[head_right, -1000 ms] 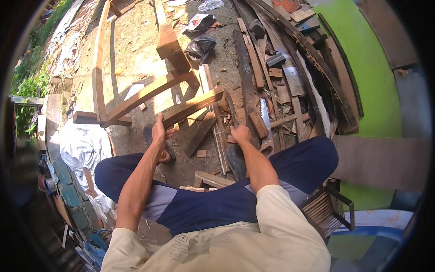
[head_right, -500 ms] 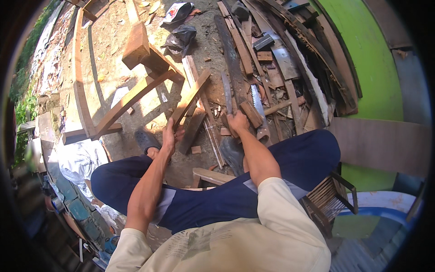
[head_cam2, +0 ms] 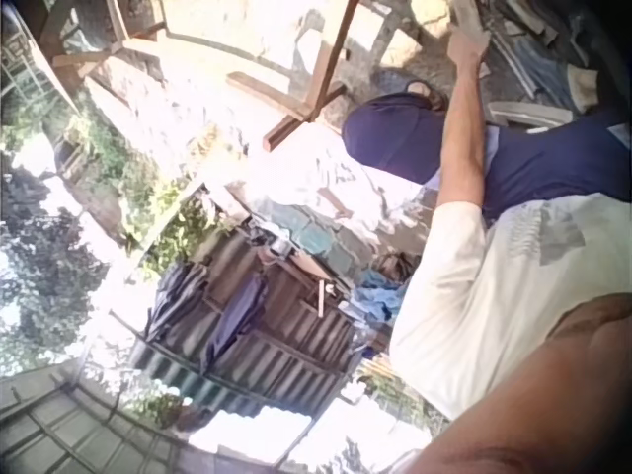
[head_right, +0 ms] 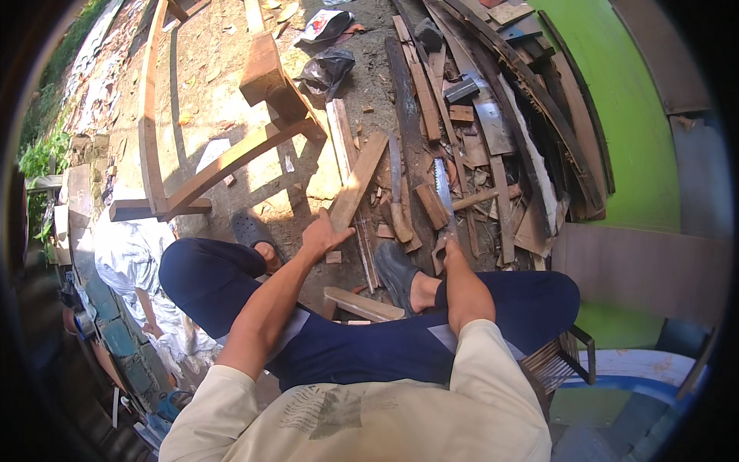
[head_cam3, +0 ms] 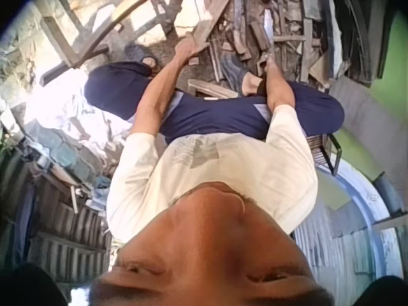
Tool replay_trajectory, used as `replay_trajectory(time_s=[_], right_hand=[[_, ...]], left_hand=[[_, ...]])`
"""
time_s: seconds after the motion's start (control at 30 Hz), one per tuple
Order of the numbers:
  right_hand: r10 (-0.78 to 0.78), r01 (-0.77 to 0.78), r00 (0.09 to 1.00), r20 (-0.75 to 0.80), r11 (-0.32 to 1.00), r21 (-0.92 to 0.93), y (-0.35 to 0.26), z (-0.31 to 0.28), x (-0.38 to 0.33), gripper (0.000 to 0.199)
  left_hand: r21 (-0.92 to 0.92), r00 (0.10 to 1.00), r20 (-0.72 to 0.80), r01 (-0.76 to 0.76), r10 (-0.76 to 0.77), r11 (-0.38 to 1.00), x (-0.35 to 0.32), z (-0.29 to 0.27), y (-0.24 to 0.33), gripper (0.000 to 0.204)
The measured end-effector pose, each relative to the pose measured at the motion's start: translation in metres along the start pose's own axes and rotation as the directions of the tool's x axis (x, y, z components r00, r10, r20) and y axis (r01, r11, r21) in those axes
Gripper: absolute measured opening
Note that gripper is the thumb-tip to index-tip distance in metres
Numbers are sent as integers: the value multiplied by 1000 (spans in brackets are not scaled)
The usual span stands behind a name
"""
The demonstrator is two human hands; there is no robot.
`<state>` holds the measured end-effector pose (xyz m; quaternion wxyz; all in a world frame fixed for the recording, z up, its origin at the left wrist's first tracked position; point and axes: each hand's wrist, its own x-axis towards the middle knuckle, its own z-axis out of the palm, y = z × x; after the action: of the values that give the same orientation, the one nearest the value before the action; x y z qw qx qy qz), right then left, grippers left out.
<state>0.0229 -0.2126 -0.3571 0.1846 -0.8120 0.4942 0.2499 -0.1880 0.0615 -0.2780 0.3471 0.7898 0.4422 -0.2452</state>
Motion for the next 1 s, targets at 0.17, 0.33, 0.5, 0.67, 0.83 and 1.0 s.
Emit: replay_trajectory(time_s=[0.17,0.33,0.5,0.67,0.83,1.0], right_hand=[[-111,-21,937,331,928,372,17,2,45,80],[-323,284,945,52,888,362,15,-13,36,73],[-536,576,817,-211,771,271,-22,-48,25,53],[-597,350,750,284,723,595,-72,-89,-25,23],[-728,396,603,327,628,670,-113,-117,-104,26],[-892,512,309,330,448,733,-121,-159,-218,23]], left_hand=[[-27,996,59,-67,69,997,8,0,-12,113],[-106,995,78,-47,56,993,11,-4,-12,112],[-57,989,102,-105,111,993,35,9,-12,101],[60,951,205,-249,232,967,24,9,3,78],[-22,938,79,-336,337,942,22,6,-6,63],[-155,925,-159,-367,344,917,-4,-23,-8,39]])
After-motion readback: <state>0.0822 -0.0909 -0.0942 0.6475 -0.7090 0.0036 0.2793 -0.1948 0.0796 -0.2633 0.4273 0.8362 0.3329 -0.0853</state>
